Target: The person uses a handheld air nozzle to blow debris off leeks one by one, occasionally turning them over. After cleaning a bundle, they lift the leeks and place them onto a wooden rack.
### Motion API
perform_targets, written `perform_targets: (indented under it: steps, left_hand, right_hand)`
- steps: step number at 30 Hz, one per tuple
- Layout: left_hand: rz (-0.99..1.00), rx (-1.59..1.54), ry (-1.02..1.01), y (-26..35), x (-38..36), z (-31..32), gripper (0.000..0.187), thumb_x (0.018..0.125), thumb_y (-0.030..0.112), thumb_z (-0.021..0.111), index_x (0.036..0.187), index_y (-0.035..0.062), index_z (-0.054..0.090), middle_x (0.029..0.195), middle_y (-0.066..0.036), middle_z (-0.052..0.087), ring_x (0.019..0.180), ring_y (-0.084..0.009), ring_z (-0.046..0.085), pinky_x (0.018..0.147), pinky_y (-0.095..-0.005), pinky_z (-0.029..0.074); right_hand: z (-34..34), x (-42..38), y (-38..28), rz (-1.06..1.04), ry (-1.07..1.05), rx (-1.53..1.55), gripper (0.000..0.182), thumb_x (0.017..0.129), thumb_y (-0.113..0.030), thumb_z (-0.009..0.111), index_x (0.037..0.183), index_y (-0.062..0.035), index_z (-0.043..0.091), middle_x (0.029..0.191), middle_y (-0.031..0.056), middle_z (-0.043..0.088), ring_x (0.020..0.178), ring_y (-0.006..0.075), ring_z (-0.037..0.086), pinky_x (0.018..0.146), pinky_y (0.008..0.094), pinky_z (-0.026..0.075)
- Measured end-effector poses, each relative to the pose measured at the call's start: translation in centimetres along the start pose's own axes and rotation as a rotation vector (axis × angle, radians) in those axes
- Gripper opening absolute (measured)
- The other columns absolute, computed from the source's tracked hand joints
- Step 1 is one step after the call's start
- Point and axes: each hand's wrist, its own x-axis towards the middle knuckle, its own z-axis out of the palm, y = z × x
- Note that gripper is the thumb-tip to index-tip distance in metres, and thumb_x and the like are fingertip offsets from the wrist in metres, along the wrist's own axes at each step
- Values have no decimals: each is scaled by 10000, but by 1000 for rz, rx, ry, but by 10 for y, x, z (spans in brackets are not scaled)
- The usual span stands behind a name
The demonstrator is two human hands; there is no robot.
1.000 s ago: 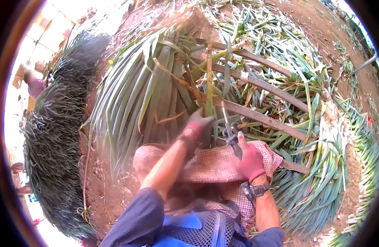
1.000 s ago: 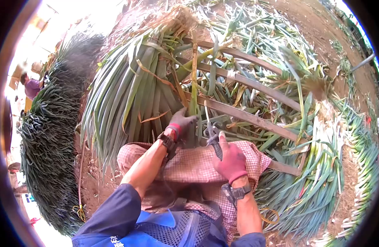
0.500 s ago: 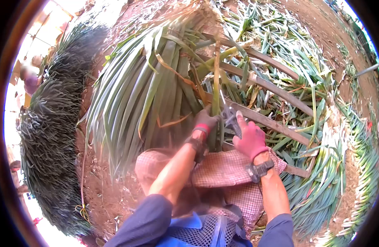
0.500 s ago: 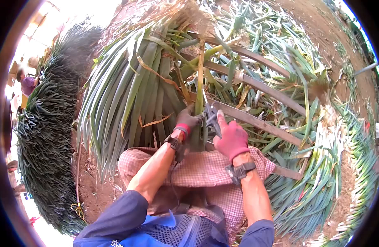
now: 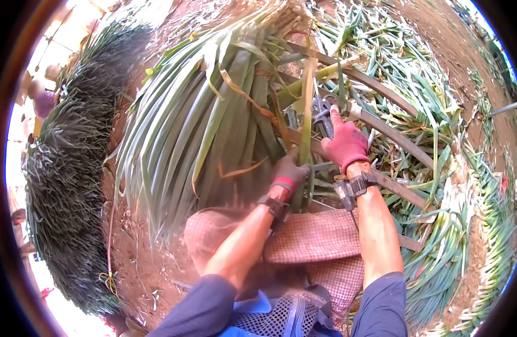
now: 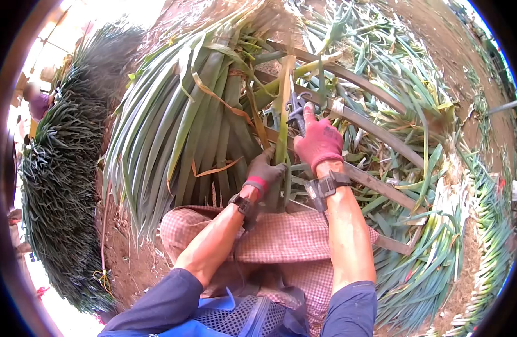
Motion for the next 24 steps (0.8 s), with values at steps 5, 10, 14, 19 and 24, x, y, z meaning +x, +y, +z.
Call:
perform_targets:
  steps: [5,10,14,19,24]
  left_hand:
    - [63,9,-5,-5,-4,5,649,863,159,774,1489,108,612,1214,-134,783,1073,-228,760,964,-356,576]
    - [38,80,-65,-7,-23,15,640,861,155,752,1485,113,617,1196,-132,786,1064,-238,760,963,-363,578]
    - [165,34,-223,-17,-68,55,503,874,229,742,1360,111,679,1118,-181,782,1043,-310,764,935,-405,588]
    - [296,420,-437,9,-77,69,454,909,388,729,1288,138,710,1131,-203,759,1030,-388,737,901,-442,582]
    - [461,461,193,103,62,-16,448,938,313,724,1319,77,727,1273,-204,725,1174,-372,695,1049,-438,543]
  right_hand:
    - [15,-30,14,-19,-63,3,864,868,-327,685,1664,-191,377,1207,262,669,1095,430,700,966,506,564]
    - [38,-83,43,-51,-51,20,885,849,-327,693,1665,-194,377,1169,259,666,1076,429,695,939,518,565]
    - [43,-103,69,-59,-84,31,908,834,-358,705,1667,-201,382,1127,252,664,1048,421,700,930,518,566]
    - [40,-94,119,196,26,130,901,820,-346,700,1651,-170,400,1110,260,681,997,439,703,888,529,566]
    - [48,-121,138,194,146,386,926,773,-300,726,1628,-114,425,1088,264,701,1000,449,699,901,523,556]
